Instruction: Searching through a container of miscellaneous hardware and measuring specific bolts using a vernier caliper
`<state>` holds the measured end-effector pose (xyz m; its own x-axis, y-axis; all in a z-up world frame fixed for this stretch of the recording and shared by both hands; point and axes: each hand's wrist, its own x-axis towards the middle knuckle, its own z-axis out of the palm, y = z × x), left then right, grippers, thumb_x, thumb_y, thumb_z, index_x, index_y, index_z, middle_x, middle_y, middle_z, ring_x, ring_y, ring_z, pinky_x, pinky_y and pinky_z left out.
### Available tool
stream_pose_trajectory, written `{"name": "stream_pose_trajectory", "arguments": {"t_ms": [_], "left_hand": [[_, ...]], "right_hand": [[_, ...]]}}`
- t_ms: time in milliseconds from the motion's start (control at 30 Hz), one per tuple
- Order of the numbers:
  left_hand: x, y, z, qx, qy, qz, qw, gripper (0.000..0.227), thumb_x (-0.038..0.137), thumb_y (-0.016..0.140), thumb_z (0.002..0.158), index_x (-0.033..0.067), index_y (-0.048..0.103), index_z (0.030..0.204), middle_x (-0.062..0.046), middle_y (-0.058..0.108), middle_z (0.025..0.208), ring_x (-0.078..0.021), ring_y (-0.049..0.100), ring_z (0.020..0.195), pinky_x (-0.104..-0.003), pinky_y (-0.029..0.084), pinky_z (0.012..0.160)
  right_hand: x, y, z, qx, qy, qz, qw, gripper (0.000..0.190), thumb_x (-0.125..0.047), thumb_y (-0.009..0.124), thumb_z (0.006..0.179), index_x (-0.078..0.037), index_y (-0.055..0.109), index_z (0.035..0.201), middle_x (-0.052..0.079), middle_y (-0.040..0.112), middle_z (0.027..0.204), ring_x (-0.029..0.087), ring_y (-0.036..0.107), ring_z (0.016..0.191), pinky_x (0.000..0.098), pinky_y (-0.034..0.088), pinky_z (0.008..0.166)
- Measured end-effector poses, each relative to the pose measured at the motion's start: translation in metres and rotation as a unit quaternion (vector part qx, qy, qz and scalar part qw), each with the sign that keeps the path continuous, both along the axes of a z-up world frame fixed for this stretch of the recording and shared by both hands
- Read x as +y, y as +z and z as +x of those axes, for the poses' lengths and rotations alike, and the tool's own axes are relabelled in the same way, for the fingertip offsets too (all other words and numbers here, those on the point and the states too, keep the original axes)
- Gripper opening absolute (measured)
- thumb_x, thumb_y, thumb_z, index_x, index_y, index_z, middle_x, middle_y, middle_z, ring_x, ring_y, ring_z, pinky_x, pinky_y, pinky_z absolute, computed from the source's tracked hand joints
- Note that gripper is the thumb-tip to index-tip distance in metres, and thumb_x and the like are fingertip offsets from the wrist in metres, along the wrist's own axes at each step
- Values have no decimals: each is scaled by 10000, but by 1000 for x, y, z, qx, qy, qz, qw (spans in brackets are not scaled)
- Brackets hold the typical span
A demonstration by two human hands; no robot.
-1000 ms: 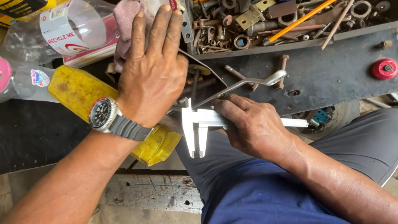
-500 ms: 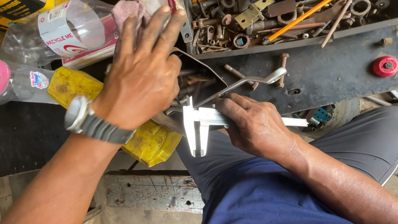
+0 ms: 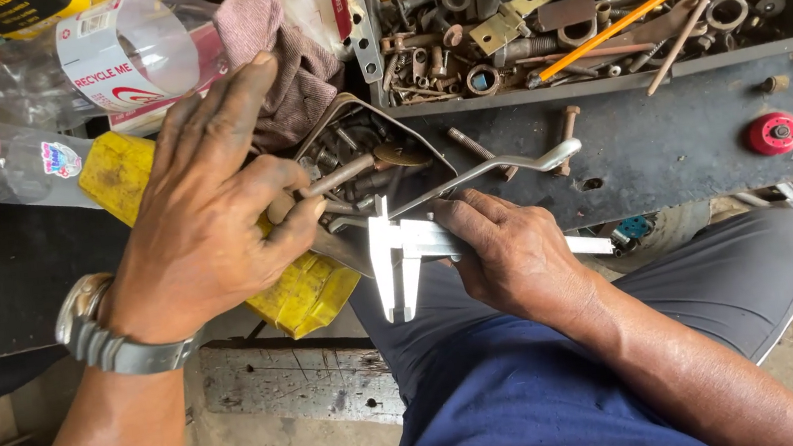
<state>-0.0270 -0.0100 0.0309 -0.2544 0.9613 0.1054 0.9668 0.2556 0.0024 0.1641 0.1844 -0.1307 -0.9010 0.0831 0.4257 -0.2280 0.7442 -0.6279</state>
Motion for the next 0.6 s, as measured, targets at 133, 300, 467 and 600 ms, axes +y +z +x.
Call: {"name": "stream_pose_trajectory", "arguments": {"t_ms": [133,300,467,600], "left_hand": [[-17,2,-1,-50,-4,25,998,260,358,712,990,111,753,919,-197,300,1700,-450,425,1553,-637,338,1279],[-26,3,8,-89,-42,79,992,218,297,742,990,90,730,923,-264,396,1616,-471,528,1457,-645,394,1235],[-35,-9,12,-109,-36,77,990,179,285,759,1013,109,730,1002,-195,312,1651,-477,497,1483,-694,387,1291],[-36,-14,12,-110,-37,87,989,179,270,764,1017,105,708,978,-230,344,1634,-470,521,1473,-663,395,1260]], "right_hand": [[0,-2,0,3,3,3,1000,448,36,589,745,-72,602,1179,79,661,1017,310,679,824,416,517,551],[0,-2,3,7,7,-3,1000,439,74,586,753,-53,590,1174,86,642,973,311,670,814,402,512,554],[0,-7,5,17,13,-14,1000,516,108,547,712,-5,589,1214,126,648,1001,324,653,821,394,536,613],[-2,-9,6,18,3,-16,1000,514,104,550,745,-16,595,1243,136,681,1058,328,693,866,388,563,632]]}}
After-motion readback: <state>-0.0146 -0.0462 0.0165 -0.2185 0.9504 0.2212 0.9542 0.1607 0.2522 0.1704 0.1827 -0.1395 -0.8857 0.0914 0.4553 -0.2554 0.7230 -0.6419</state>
